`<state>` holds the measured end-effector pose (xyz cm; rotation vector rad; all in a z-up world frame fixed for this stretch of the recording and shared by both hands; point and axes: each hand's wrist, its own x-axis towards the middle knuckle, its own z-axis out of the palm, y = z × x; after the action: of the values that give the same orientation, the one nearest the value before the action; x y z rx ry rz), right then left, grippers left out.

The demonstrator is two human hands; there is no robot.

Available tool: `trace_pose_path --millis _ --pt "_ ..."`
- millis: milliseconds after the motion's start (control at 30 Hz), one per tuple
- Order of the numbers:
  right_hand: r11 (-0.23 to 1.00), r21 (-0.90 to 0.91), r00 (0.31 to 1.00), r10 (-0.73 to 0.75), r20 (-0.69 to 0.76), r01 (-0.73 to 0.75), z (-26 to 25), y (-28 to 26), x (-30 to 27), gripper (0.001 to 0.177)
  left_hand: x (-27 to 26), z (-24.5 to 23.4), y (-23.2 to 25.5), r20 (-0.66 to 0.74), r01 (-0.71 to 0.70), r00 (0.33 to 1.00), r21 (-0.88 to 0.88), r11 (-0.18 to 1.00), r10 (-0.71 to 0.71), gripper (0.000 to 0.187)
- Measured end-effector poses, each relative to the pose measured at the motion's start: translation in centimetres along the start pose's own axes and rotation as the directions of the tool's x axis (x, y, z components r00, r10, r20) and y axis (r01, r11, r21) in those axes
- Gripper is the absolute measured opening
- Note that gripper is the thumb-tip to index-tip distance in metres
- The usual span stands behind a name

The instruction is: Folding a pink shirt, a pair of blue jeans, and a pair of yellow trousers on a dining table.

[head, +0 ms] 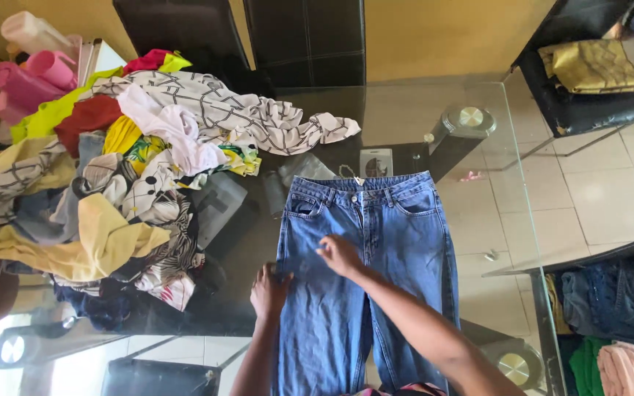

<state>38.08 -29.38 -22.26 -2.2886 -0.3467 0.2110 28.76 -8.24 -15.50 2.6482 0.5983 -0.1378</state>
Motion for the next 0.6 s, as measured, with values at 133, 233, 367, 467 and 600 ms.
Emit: trace_pose_path --millis 133,233,367,467,600 --pt "0.992 -0.094 0.996 0.084 0.038 -0.08 1.9 -1.9 0.6 0.036 -3.1 1.5 -1.8 0.066 -0.026 0.997 -0.055 0.998 0.029 0.055" --pt "0.974 -0.031 0.966 0.227 0.126 -0.225 1.1 -3.6 1.0 0.046 -4.7 3.2 -0.2 -0.028 -0.101 0.995 -0.179 0.979 0.098 0.038" --pt "0.969 0.218 0.992 0.123 -0.013 -0.117 -1.8 -4.1 0.8 0.064 -6.8 2.9 7.1 0.031 -0.185 0.97 -0.547 0.816 0.24 0.046" --pt "0.968 0.252 0.974 0.072 -0.215 -0.016 -3.7 -0.5 1.3 0.061 -8.0 2.9 12.4 -0.057 -0.31 0.926 -0.678 0.666 0.372 0.051" --pt "0.93 0.336 0.908 0.261 -0.329 -0.146 -13.9 -0.4 -1.8 0.03 -9.9 0.2 20.2 0.144 -0.196 0.899 -0.714 0.673 0.414 0.061"
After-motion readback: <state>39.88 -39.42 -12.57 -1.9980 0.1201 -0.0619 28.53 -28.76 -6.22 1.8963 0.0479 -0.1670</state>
